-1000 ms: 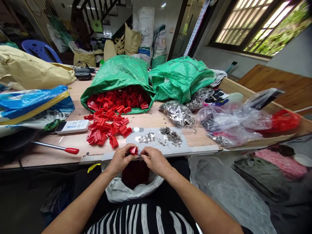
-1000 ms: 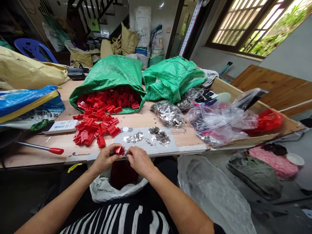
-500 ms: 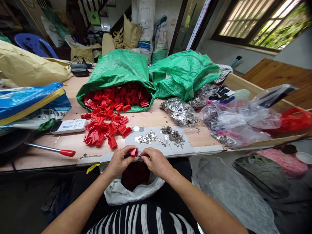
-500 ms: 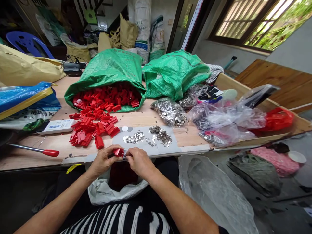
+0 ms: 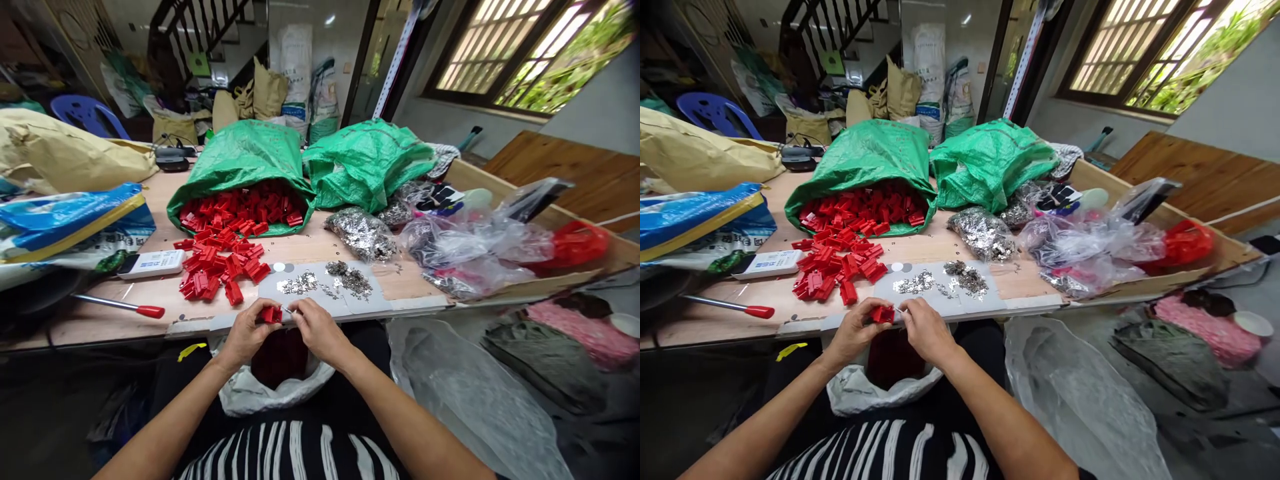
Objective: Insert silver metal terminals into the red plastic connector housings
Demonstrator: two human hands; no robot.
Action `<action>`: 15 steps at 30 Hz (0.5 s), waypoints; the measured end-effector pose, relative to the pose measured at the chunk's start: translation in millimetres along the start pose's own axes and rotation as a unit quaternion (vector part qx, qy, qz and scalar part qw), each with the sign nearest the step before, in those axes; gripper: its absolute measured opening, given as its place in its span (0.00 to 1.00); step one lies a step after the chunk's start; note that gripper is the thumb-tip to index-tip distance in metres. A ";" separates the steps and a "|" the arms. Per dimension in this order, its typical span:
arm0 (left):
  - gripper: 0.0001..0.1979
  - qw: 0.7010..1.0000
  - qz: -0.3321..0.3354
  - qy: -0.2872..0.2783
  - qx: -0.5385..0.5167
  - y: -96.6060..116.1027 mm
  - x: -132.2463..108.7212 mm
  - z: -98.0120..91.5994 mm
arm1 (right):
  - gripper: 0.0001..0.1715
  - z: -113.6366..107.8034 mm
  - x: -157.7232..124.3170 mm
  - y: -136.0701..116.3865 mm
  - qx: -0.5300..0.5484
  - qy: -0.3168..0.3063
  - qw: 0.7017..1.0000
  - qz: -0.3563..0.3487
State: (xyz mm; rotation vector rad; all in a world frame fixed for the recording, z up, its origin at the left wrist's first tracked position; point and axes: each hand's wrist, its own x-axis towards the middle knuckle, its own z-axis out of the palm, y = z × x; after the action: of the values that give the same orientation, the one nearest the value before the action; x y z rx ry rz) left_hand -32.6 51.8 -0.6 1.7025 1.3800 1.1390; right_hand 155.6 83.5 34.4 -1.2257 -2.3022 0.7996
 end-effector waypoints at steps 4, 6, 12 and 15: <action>0.11 0.999 0.008 0.035 -0.034 2.1 -12.9 1.5 | 0.08 -2.0 -13.6 2.7 0.063 0.060 0.996 -0.028; 0.12 0.998 0.007 0.045 -0.045 3.6 -18.1 1.9 | 0.09 -1.6 -20.4 0.5 0.073 0.021 0.997 -0.016; 0.16 0.995 0.018 0.070 -0.068 10.0 -24.6 0.1 | 0.13 -1.0 -28.0 -9.3 0.086 -0.048 0.995 -0.011; 0.14 0.996 0.020 0.064 -0.055 9.3 -23.6 -0.7 | 0.11 -0.9 -23.6 -10.8 0.085 -0.044 0.995 -0.013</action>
State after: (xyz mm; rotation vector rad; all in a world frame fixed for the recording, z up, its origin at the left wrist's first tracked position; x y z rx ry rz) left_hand -31.0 26.7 2.7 1.6109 1.3385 1.3419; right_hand 162.1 59.0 40.1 -1.1031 -2.2598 1.0356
